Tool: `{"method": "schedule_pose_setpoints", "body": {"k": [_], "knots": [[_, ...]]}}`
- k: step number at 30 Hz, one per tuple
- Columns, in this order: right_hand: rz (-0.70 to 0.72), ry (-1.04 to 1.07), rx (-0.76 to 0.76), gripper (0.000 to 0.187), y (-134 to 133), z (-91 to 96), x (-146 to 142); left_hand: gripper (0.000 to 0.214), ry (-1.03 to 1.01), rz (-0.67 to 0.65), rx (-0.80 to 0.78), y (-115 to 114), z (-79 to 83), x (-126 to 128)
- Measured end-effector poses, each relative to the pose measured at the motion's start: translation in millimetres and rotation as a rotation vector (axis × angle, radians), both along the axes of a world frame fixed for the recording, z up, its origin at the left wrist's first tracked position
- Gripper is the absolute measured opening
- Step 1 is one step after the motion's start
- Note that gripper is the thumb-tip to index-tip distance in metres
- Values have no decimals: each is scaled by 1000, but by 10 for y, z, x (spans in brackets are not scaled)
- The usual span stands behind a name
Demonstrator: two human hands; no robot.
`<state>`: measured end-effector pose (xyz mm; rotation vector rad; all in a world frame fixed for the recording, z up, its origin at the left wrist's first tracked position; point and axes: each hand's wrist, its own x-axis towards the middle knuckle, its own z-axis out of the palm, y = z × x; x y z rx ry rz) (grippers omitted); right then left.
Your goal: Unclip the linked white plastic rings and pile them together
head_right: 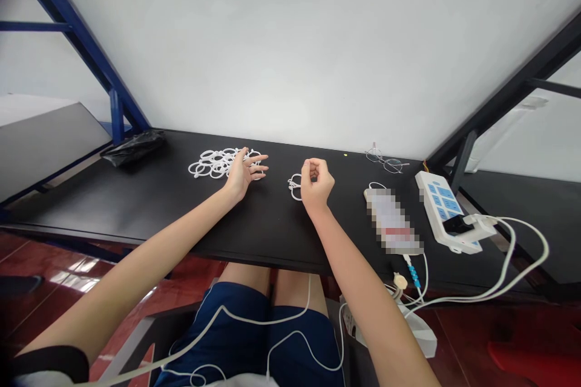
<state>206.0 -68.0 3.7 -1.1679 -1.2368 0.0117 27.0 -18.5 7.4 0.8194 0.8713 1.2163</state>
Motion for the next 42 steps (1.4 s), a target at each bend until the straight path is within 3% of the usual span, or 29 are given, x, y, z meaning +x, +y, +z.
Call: {"method": "schedule_pose_setpoints", "body": {"k": [3,8,11,14,18,38,42], "knots": [[-8,39,-5,20,11,8,35,35,-16,-6,59,-7,-3,9],[-13,29,-31,19,19,9,32,34,54,-203,76,-54,9,36],[-41,-33,-155,12,67,-18,100,32,83,-245,90,-72,8,47],[-87,-180,-381,7,143,-65,252,32,88,-250,101,-63,-5,46],[-60,-199,-486,8,213,-116,434,33,91,-240,113,-40,-22,39],[-50,-264,-628,15,211,-156,428,34,96,-239,131,-44,-26,45],[-97,-299,-694,5,217,-175,392,34,99,-246,133,-54,-18,49]]}}
